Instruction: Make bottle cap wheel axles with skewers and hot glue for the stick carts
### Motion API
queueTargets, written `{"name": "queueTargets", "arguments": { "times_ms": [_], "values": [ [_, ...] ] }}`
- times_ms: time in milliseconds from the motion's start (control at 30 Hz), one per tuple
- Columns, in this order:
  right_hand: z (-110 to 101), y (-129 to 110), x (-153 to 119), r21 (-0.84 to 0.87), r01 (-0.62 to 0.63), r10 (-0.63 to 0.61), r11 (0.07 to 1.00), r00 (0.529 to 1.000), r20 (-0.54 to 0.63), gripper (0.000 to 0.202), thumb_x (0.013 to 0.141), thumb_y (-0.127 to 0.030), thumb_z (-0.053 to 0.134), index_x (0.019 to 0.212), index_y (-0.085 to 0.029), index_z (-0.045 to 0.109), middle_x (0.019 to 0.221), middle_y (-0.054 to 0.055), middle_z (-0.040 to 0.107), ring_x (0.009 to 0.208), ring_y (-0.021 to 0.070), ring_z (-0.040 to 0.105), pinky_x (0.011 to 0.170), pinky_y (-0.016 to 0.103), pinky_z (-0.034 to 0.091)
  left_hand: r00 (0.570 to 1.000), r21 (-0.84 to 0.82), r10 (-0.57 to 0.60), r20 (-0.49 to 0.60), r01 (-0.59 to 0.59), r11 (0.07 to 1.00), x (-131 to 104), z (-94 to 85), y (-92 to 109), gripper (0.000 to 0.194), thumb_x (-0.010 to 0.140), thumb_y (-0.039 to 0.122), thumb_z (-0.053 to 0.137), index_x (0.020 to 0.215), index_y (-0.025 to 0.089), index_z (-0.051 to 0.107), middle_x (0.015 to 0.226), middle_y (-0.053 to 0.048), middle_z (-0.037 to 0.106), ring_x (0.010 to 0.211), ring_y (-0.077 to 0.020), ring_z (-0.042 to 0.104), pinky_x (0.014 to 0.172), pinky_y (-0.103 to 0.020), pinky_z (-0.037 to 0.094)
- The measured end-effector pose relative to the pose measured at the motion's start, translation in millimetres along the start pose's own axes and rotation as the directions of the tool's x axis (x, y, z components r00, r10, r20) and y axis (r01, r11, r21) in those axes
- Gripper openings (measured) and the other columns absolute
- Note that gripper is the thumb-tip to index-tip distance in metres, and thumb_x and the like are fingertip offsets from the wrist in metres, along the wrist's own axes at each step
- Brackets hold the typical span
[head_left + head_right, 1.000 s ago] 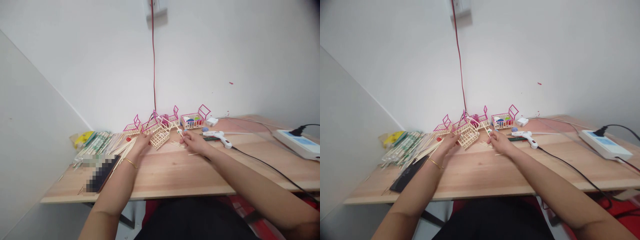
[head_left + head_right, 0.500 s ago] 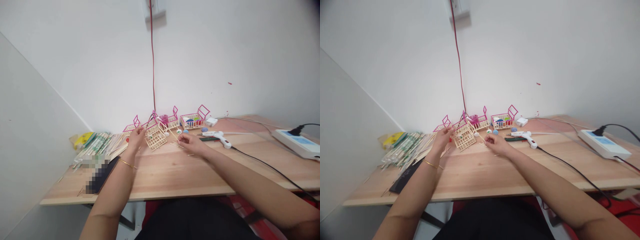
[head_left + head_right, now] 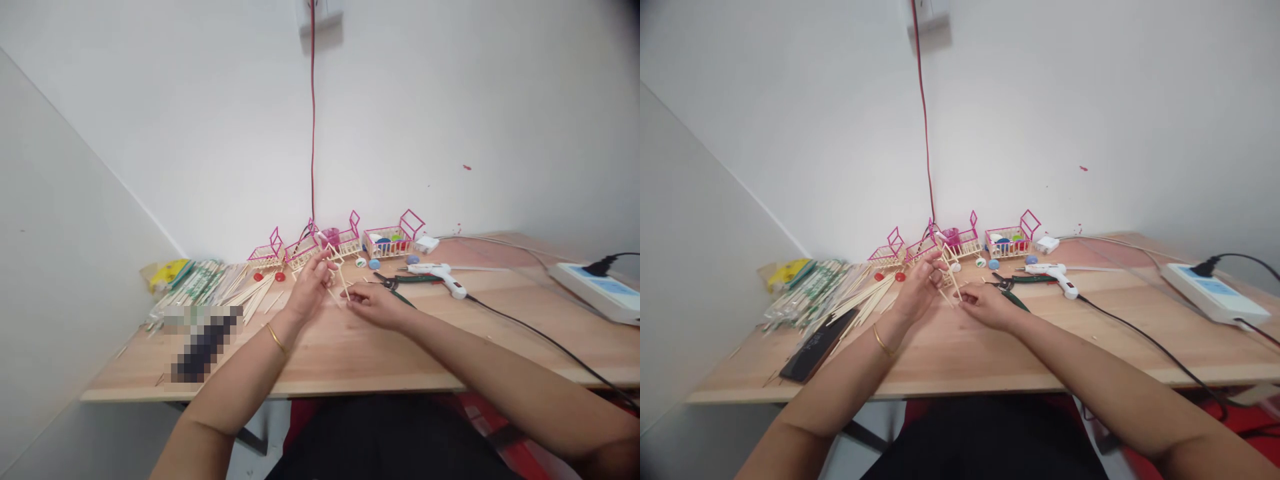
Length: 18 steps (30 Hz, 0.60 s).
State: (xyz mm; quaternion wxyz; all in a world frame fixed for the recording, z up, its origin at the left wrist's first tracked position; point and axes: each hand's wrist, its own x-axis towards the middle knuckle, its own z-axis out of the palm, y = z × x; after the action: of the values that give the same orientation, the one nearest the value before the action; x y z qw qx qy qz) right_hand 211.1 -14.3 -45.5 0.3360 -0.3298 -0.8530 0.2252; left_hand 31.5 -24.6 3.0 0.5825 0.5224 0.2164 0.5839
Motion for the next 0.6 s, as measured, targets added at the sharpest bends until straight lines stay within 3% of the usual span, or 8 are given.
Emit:
{"name": "queueTargets", "arguments": {
  "times_ms": [200, 367, 467, 600],
  "values": [
    [2.7, -7.0, -1.6, -0.027, 0.061, -0.059, 0.998, 0.994, 0.091, 0.011, 0.083, -0.02, 0.051, 0.084, -0.017, 0.061, 0.072, 0.001, 0.058, 0.065, 0.013, 0.051, 0.061, 0.024, 0.038, 1.0, 0.029, -0.008, -0.028, 0.009, 1.0, -4.2, 7.9, -7.6, 0.055, 0.072, 0.05, 0.067, 0.116, 0.02, 0.052, 0.09, -0.002, 0.055, 0.062, -0.0074, 0.037, 0.062, -0.021, 0.036],
    [5.5, -8.3, -2.4, -0.095, 0.082, -0.073, 0.992, 0.993, 0.096, 0.015, 0.084, -0.023, 0.05, 0.07, -0.018, 0.053, 0.064, 0.0, 0.053, 0.059, 0.0125, 0.046, 0.057, 0.024, 0.035, 0.998, 0.056, -0.043, 0.054, 0.04, 0.998, -9.0, 9.7, -15.6, 0.05, 0.076, 0.043, 0.067, 0.119, 0.023, 0.051, 0.093, -0.001, 0.055, 0.067, -0.0066, 0.044, 0.067, -0.02, 0.038],
    [5.2, -7.7, -3.0, -0.073, 0.058, -0.051, 0.996, 0.995, 0.086, 0.016, 0.087, -0.026, 0.047, 0.074, -0.018, 0.053, 0.069, 0.002, 0.057, 0.061, 0.0136, 0.049, 0.059, 0.025, 0.038, 0.993, 0.173, -0.091, 0.077, 0.077, 0.982, -10.8, 7.6, -22.4, 0.047, 0.073, 0.037, 0.07, 0.116, 0.022, 0.055, 0.095, -0.002, 0.056, 0.073, -0.0086, 0.049, 0.069, -0.022, 0.04],
    [3.0, -8.3, -3.0, -0.064, 0.094, -0.088, 0.994, 0.992, 0.091, 0.02, 0.089, -0.028, 0.043, 0.077, -0.018, 0.056, 0.076, 0.005, 0.061, 0.069, 0.0158, 0.054, 0.065, 0.027, 0.041, 0.989, 0.398, -0.126, 0.075, 0.086, 0.913, -10.0, 1.9, -29.3, 0.029, 0.076, 0.039, 0.065, 0.093, 0.015, 0.066, 0.085, -0.004, 0.06, 0.075, -0.0123, 0.052, 0.07, -0.024, 0.041]
  ]
}}
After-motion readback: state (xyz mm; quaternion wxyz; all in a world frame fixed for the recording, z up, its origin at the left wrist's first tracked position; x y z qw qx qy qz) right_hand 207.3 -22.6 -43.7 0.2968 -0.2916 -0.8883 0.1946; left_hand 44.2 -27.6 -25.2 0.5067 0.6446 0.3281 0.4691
